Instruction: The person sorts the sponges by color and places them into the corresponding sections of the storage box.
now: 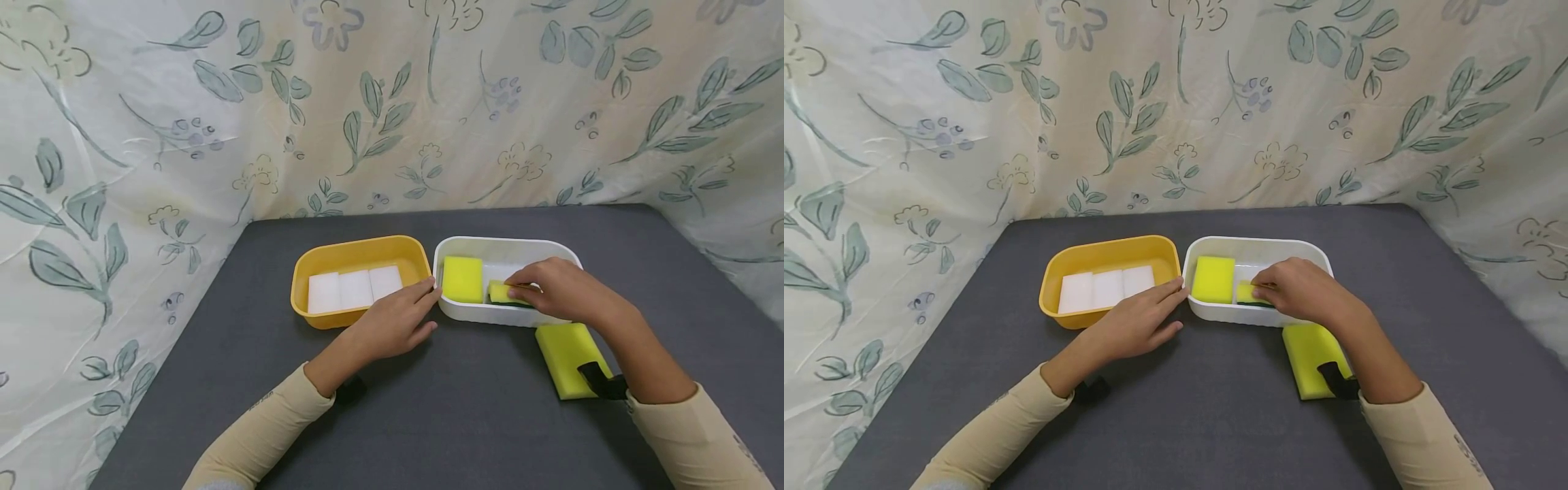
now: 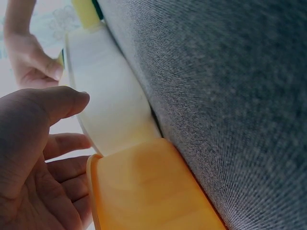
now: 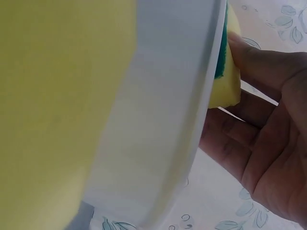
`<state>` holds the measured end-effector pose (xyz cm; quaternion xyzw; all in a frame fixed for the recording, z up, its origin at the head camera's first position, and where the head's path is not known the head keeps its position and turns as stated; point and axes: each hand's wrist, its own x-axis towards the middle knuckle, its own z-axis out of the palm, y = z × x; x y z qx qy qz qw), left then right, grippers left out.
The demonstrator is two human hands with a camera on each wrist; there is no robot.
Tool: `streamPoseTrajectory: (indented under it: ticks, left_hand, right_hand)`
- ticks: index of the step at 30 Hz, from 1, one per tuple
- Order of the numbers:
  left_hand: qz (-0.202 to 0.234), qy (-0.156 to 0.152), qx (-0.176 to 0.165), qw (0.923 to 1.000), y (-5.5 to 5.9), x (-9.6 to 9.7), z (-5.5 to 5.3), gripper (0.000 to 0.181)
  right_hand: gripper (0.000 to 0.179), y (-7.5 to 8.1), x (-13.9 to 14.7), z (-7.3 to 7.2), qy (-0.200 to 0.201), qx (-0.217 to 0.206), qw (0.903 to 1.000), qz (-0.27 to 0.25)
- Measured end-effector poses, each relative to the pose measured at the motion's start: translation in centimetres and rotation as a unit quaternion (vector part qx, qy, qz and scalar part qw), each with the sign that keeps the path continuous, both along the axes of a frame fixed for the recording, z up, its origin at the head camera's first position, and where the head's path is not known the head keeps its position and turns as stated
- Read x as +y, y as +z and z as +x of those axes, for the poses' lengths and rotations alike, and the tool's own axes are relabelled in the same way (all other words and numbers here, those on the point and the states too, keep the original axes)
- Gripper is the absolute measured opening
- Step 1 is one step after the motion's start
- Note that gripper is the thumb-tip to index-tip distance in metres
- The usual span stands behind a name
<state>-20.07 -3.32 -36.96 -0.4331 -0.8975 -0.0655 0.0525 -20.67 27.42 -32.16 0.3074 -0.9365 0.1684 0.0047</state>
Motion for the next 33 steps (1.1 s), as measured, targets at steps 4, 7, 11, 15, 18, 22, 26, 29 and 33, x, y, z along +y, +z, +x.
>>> streamPoseTrajectory:
  ticks: [4,7,11,15,18,22,26,29,33]
  left_hand:
    - [0.0,0.0,0.003,1.0,0.0,0.0,0.0,0.065]
    - [-0.001,-0.002,0.009,1.0,0.0,0.1,0.0,0.064]
    - [-0.002,-0.001,0.011,0.9999,-0.1,0.1,0.1,0.063]
    - [0.001,-0.001,0.006,1.0,-0.1,0.1,0.2,0.064]
    - [0.0,0.0,0.009,1.0,-0.1,0.2,0.3,0.064]
    - [-0.003,0.001,0.014,0.9999,-0.1,0.2,0.3,0.064]
    - [0.0,-0.001,0.013,0.9999,-0.1,0.3,0.3,0.063]
    - [0.001,-0.001,0.014,0.9999,-0.2,0.3,0.4,0.063]
    - [0.001,0.001,0.016,0.9999,-0.2,0.3,0.4,0.063]
  right_hand:
    - [0.02,-0.2,0.1,-0.2,0.005,0.006,1.0,-0.005]
    - [0.02,-0.4,0.3,-0.4,0.007,0.0,1.0,-0.006]
    - [0.02,-0.6,0.5,-0.5,0.016,-0.013,0.9998,-0.002]
    - [0.019,-0.8,0.7,-0.6,0.034,-0.013,0.9993,-0.006]
    - [0.019,-1.0,0.8,-0.7,0.037,-0.015,0.9991,-0.01]
    - [0.021,-1.1,1.0,-0.8,0.037,-0.026,0.9989,-0.012]
    - [0.022,-1.3,1.0,-1.0,0.049,-0.026,0.9984,-0.01]
    - [0.022,-1.4,1.1,-1.1,0.053,-0.025,0.9982,-0.009]
    - [0.017,-1.4,1.1,-1.0,0.054,-0.047,0.9974,-0.003]
